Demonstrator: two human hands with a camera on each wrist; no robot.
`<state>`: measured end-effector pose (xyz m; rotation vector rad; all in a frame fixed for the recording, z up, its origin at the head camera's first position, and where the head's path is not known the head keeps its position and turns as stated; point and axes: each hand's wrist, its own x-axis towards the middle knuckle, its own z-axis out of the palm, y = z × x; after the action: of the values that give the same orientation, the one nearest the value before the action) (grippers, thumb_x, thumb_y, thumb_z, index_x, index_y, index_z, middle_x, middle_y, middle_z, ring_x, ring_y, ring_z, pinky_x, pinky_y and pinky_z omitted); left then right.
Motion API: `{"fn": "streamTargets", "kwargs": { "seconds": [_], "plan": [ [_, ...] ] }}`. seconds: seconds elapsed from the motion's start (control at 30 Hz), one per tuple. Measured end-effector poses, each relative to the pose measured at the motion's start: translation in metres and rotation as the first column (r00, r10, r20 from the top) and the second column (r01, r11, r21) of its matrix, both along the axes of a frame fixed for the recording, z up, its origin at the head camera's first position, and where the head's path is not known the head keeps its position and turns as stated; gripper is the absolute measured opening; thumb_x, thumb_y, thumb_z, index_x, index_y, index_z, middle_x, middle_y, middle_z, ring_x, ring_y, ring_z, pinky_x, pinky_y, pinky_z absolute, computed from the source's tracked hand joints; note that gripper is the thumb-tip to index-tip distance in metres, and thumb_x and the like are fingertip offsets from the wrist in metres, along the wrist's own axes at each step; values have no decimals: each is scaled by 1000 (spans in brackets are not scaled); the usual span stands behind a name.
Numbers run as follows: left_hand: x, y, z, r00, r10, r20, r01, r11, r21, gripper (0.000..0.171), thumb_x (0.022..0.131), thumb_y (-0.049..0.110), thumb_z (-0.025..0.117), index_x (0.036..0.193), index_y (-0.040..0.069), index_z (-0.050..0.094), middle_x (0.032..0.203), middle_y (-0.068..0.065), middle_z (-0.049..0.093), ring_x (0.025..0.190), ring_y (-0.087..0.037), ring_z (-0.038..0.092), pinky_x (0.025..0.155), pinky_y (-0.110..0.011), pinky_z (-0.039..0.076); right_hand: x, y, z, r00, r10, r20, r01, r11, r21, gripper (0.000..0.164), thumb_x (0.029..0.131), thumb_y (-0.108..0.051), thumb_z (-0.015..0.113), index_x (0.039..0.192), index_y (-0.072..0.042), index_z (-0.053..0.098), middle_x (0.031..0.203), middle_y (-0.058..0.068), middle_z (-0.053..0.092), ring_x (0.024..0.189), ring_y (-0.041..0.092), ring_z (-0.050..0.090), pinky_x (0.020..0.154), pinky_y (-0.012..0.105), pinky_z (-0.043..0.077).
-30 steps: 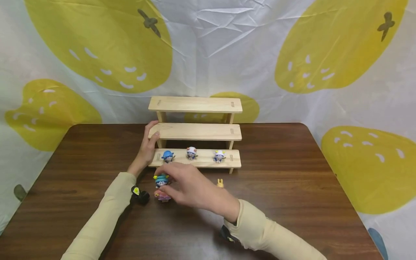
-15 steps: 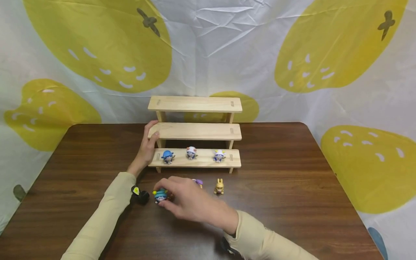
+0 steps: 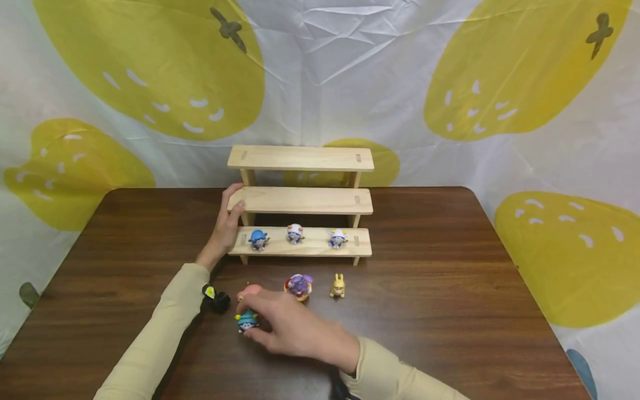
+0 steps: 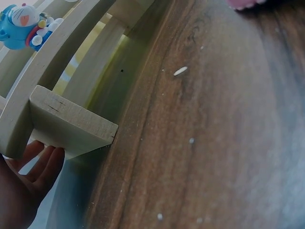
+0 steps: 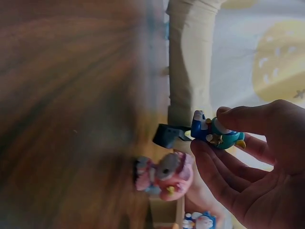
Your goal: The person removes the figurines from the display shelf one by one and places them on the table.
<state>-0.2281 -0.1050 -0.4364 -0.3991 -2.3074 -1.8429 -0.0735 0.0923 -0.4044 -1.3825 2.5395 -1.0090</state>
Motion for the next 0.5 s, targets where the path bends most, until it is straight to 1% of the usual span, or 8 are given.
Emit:
{"fn": "streamTargets", "kwargs": {
  "seconds": [0.17, 0.3, 0.5],
  "plan": [
    [0, 0, 0, 1000, -4, 2, 4, 1000, 10, 51, 105, 18, 42, 153, 3, 32, 160, -23, 33, 137, -39, 39, 115, -56, 30, 2, -3, -11, 1000, -4, -7, 4, 1000, 28, 26, 89, -19, 77, 112, -15, 65, 111, -2, 71, 101, 5, 65, 95, 17, 49],
    [-1, 0, -1, 1000, -5, 2, 5, 1000, 14, 51, 105, 18, 42, 153, 3, 32, 159, -23, 33, 136, -39, 40, 115, -55, 30, 4, -5, -20, 1000, 3, -6, -2, 999, 43, 26, 89, -19, 77, 111, -15, 65, 104, -4, 71, 96, 2, 63, 92, 16, 49],
    [-1, 0, -2, 1000, -10, 3, 10, 1000, 18, 51, 105, 18, 41, 153, 3, 32, 159, -23, 33, 132, -38, 41, 114, -55, 31, 5, -8, -31, 999, -10, 32, 8, 998, 64, 26, 88, -21, 78, 111, -16, 65, 103, -5, 71, 92, -1, 60, 86, 11, 47]
  ]
}}
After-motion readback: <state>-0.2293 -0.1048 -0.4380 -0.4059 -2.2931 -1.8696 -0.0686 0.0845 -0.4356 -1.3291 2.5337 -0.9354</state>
